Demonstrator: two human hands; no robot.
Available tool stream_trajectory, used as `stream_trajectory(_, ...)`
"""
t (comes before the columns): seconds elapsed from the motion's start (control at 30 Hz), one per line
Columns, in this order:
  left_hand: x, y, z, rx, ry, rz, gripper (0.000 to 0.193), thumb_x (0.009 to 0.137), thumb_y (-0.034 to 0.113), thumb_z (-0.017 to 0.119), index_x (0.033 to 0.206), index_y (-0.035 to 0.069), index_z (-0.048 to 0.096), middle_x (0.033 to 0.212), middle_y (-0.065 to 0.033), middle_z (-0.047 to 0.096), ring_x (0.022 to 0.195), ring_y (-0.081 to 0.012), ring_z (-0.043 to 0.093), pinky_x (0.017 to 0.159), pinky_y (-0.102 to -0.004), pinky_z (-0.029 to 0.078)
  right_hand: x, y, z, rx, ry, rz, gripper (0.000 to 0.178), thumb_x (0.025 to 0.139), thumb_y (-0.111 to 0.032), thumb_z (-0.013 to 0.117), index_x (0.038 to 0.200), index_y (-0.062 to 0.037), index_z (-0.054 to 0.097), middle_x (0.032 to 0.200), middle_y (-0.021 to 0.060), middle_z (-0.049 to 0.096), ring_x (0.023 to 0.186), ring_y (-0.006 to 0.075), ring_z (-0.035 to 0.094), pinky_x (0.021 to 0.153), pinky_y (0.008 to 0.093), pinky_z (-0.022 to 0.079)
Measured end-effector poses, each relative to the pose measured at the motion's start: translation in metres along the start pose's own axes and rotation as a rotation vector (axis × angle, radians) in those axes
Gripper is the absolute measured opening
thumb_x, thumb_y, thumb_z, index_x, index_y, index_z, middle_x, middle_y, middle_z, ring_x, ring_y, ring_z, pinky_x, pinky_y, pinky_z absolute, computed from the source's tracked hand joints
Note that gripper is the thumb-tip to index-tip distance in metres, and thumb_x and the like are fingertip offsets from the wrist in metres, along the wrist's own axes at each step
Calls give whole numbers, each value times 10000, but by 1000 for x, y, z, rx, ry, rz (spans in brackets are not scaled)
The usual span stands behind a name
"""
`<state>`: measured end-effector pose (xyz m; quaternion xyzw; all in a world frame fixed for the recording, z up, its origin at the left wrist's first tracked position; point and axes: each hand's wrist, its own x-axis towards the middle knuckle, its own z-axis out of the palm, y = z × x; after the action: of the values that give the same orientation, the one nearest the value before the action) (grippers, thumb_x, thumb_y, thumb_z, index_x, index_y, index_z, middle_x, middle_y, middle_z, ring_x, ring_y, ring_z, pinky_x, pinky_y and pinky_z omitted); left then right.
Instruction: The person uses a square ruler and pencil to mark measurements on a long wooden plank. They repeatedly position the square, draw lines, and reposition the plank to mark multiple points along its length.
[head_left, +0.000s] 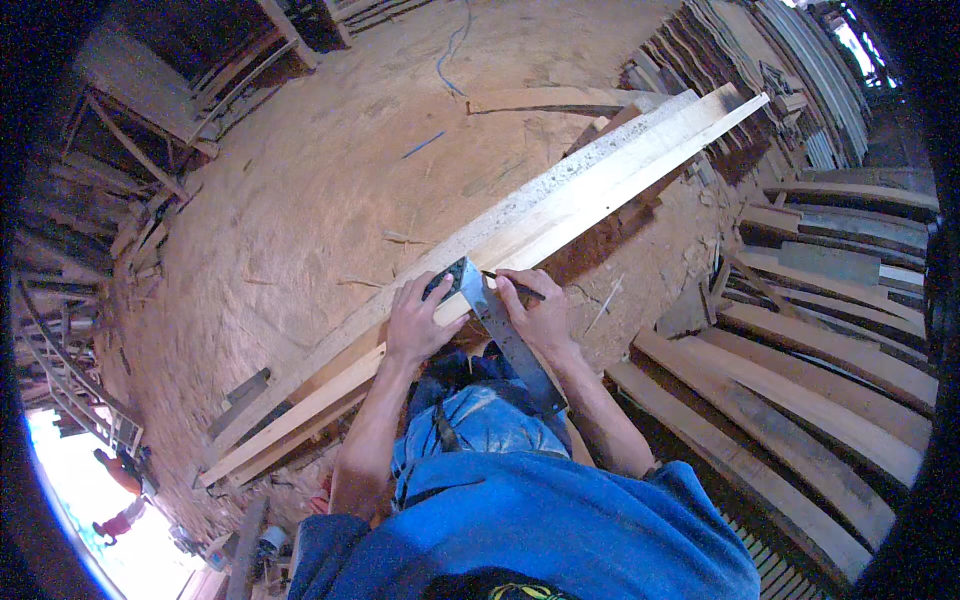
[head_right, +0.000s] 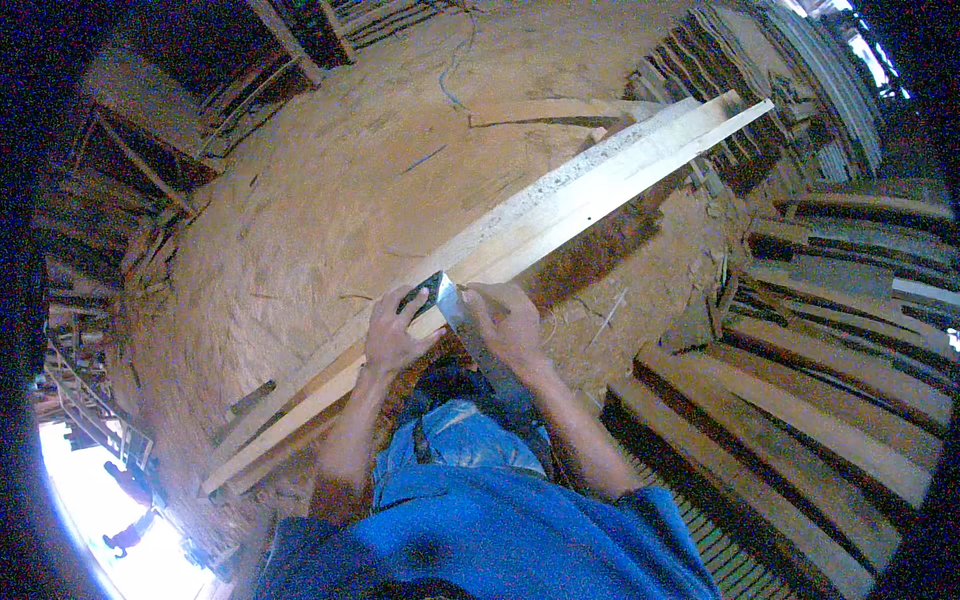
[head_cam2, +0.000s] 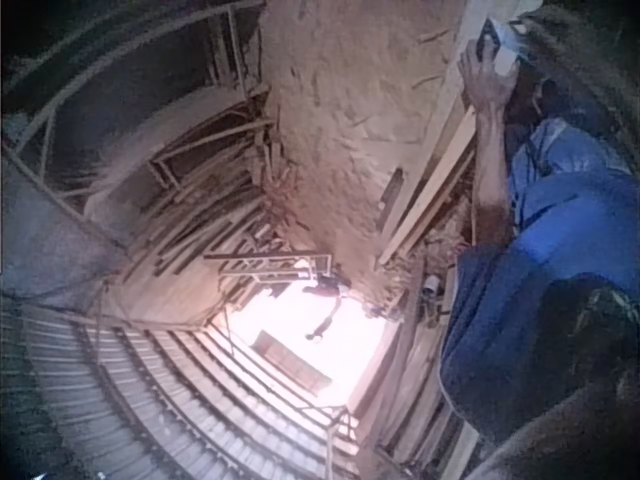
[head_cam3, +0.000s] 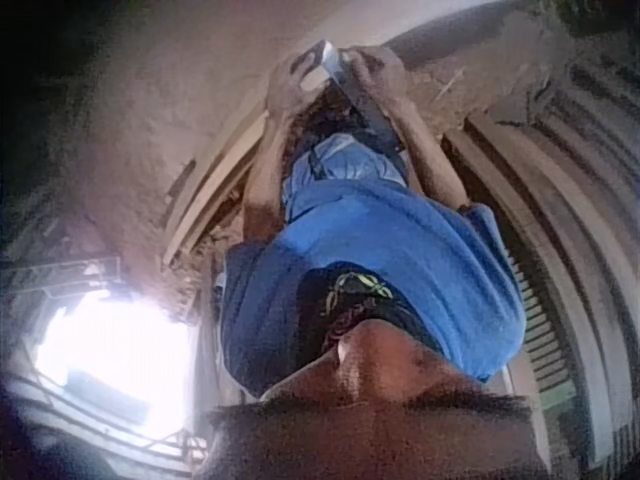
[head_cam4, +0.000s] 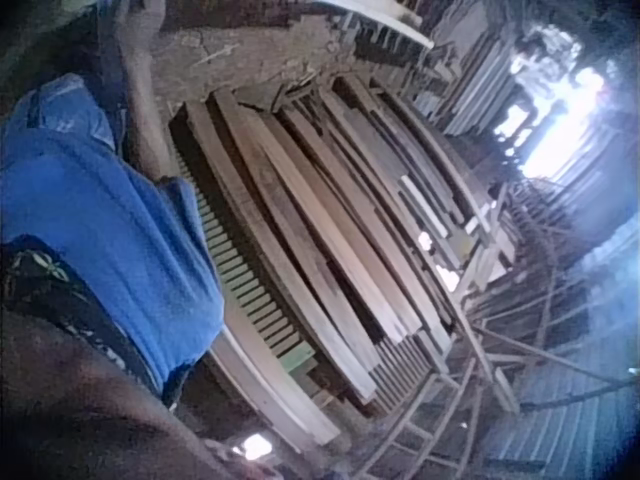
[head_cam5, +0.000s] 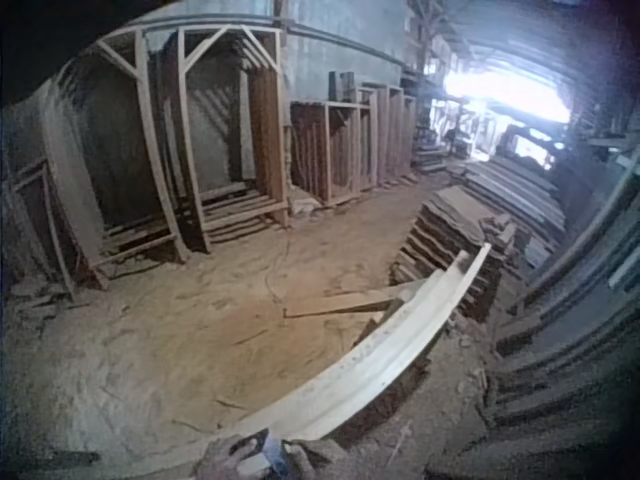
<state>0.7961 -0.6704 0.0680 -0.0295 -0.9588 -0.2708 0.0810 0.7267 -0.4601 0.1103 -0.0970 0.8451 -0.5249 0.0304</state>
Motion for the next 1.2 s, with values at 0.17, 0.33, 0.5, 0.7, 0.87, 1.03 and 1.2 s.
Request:
stream_trajectory(0.17,-2,-5,2,-15,-13,-7,711,674,361,882,1302,115,658,1295,-169,588,1154,-368,572,1012,-482,454,-8,11,-3,-97,-29,-218,153,945,-170,676,909,-34,735,861,127,707,801,314,651,730,409,509)
stream_trajectory(0.33,-3,-5,1,4,-8,-25,703,670,346,880,1297,117,663,1290,-168,591,1152,-365,572,1003,-478,456,-12,12,-28,-236,-162,-25,277,971,-285,608,969,-31,719,908,201,712,902,395,669,827,472,524)
stream_trajectory(0.5,2,2,-4,0,-22,-6,691,666,333,874,1285,114,661,1257,-155,593,1143,-351,574,988,-470,459,-38,30,-17,-335,-54,22,292,989,-309,561,1026,-48,686,952,253,703,945,438,667,838,513,528)
stream_trajectory(0.7,2,0,-5,14,-51,-36,762,673,359,866,1332,83,600,1340,-192,529,1238,-369,509,1055,-487,408,-51,1,0,-435,-419,380,286,949,-231,613,1155,-38,663,988,249,711,949,430,686,823,504,536)
stream_trajectory(0.87,-10,6,-18,34,20,15,940,705,396,864,1472,68,429,1503,-232,362,1397,-417,339,1140,-536,308,-86,15,-1,-311,-79,270,248,952,-212,609,1142,-66,675,979,229,719,928,418,695,827,490,538)
stream_trajectory(1.03,-23,-23,-29,-85,-166,11,907,733,367,858,1466,46,430,1377,-212,520,1318,-384,466,1112,-507,356,-151,32,-47,-334,315,399,191,1008,-175,555,1105,-16,601,888,196,718,864,392,714,749,456,531)
stream_trajectory(1.2,-15,-29,-10,-215,-265,-32,653,719,257,863,1268,7,612,1134,-193,662,1035,-358,642,927,-437,514,-232,43,-73,-253,712,436,195,1052,-219,528,1016,-33,481,757,154,658,653,244,677,596,405,514)
